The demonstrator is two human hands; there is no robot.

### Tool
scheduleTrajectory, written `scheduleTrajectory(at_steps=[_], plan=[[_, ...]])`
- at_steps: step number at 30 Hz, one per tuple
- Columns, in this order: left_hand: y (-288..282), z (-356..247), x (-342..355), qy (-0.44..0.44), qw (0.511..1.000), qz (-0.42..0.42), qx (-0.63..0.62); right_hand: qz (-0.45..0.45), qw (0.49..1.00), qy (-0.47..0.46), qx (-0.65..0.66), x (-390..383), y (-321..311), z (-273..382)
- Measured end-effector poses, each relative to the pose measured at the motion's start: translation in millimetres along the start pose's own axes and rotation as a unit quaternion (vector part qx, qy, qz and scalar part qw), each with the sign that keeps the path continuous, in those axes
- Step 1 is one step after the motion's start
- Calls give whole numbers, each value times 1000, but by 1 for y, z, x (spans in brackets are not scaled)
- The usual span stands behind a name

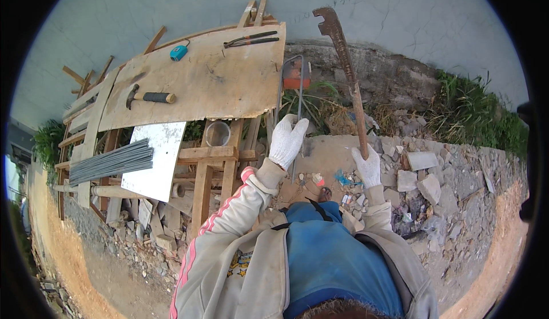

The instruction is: The person bends metal rods into rectangular shapes using a hammer and a wooden workbench. They repeatedly position the rods, strike them with a hammer to form corners, and place the finished pieces on the bench.

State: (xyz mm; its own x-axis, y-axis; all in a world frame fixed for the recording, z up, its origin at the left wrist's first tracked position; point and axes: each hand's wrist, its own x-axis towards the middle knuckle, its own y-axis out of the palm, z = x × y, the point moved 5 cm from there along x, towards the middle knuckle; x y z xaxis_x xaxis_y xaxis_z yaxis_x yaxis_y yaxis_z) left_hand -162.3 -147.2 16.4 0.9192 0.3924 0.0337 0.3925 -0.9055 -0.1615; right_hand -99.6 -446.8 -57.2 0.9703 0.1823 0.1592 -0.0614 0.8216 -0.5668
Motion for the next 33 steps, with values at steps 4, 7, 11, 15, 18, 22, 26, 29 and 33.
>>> scheduleTrajectory(at_steps=[4, 7, 11, 15, 18, 22, 26, 29, 33], plan=[[-10, -35, -10, 5, 996, -5, -93, 172, 928, 140, 298, -37, 76, 42], [-14, -54, -13, 4, 979, -15, -203, 110, 945, 6, 307, -27, 80, 90], [-24, -55, -3, 47, 950, -55, -303, 211, 884, 90, 407, -18, 77, 113], [-36, -27, 4, 79, 933, -117, -331, 199, 879, 120, 417, -5, 72, 107], [-34, 0, 13, 61, 953, -145, -259, 177, 902, 120, 376, 18, 70, 87], [-22, 15, 27, 132, 976, -173, -32, 173, 925, 126, 315, 59, 58, 52], [-2, 32, 50, 44, 987, -150, 35, 234, 937, 88, 246, 124, 34, 36], [23, 36, 63, -19, 990, -108, -83, 293, 933, 53, 203, 186, 15, 39], [47, 25, 88, -27, 979, -131, -152, 374, 919, 34, 118, 268, 8, 52]])
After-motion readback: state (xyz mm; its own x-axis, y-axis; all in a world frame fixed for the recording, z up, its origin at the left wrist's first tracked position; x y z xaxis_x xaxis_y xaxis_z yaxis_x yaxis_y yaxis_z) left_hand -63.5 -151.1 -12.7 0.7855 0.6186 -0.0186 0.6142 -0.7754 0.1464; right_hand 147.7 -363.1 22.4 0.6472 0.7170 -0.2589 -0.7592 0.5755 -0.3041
